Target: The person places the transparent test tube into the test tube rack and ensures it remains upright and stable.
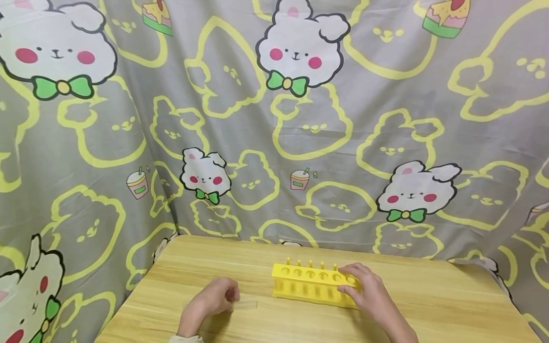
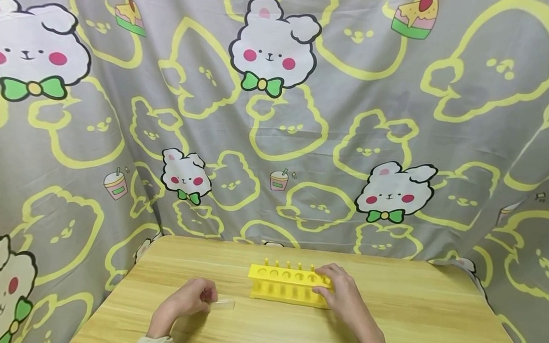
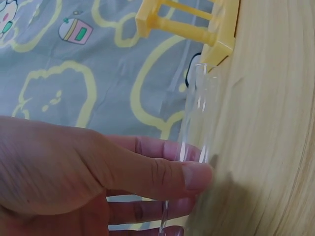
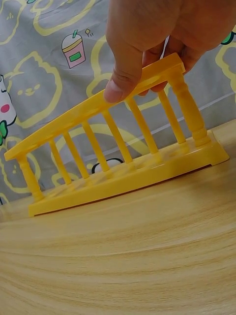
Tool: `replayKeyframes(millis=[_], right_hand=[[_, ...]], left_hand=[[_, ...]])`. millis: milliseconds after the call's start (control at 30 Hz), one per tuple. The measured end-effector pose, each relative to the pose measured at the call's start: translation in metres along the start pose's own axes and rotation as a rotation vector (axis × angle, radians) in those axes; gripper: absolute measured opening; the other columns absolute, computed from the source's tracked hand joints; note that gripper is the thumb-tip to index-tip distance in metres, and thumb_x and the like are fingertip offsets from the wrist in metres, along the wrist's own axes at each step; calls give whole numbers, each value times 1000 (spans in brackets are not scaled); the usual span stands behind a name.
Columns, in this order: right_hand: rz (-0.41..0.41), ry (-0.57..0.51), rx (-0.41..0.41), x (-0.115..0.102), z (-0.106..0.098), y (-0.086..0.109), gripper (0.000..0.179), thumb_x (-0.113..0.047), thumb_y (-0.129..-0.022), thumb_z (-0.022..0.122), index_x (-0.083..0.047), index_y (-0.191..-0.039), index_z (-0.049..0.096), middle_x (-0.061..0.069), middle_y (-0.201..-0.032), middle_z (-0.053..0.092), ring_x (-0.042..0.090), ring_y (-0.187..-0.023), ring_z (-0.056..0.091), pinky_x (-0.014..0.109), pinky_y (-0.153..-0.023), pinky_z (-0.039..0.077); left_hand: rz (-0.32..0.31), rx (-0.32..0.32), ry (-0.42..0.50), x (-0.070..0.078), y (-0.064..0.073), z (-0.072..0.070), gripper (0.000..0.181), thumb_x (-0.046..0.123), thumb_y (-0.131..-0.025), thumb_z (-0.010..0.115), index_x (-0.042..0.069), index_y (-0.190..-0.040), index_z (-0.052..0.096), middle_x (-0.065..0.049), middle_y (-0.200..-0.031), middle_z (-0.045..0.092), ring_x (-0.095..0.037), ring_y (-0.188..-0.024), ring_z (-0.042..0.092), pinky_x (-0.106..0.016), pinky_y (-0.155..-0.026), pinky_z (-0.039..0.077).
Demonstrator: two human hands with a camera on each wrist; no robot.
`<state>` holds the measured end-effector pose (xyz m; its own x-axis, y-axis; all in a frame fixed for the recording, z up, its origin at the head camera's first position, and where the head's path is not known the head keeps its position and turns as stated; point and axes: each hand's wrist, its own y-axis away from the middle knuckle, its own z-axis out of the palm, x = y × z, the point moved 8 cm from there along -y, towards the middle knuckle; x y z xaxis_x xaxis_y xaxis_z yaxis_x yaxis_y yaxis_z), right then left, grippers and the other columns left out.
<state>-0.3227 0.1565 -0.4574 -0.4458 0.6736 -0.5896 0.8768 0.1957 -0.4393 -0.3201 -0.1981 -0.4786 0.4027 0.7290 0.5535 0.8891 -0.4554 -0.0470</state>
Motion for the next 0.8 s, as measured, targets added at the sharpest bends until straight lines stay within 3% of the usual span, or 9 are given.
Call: replayKeyframes(millis=[400, 667, 800], right_hand=[[9, 5, 1, -1, 1, 0, 39, -6, -78, 88, -5, -114, 75, 5, -114, 70, 31, -109, 67, 48, -95, 56], [-17, 5, 14, -3, 0, 1, 39, -6, -77, 88, -5, -113, 75, 4, -113, 70, 30, -108, 68, 48, -94, 56], [-25, 2, 20, -4, -1, 2, 38, -5, -77, 88, -4, -113, 75, 3, -112, 70, 29, -107, 68, 47, -92, 57]], left_hand=[[18, 73, 46, 6, 1, -12, 28, -18, -71, 64, 6, -84, 65, 0, -76, 58, -11, -68, 49, -23, -57, 42], [35, 115, 42, 9, 0, -21, 24, -16, -80, 69, 6, -88, 67, -1, -79, 63, -10, -73, 54, -24, -63, 48], [13, 130, 51, 9, 0, -24, 18, -9, -87, 73, 8, -91, 68, 0, -84, 66, -12, -79, 59, -27, -67, 51]])
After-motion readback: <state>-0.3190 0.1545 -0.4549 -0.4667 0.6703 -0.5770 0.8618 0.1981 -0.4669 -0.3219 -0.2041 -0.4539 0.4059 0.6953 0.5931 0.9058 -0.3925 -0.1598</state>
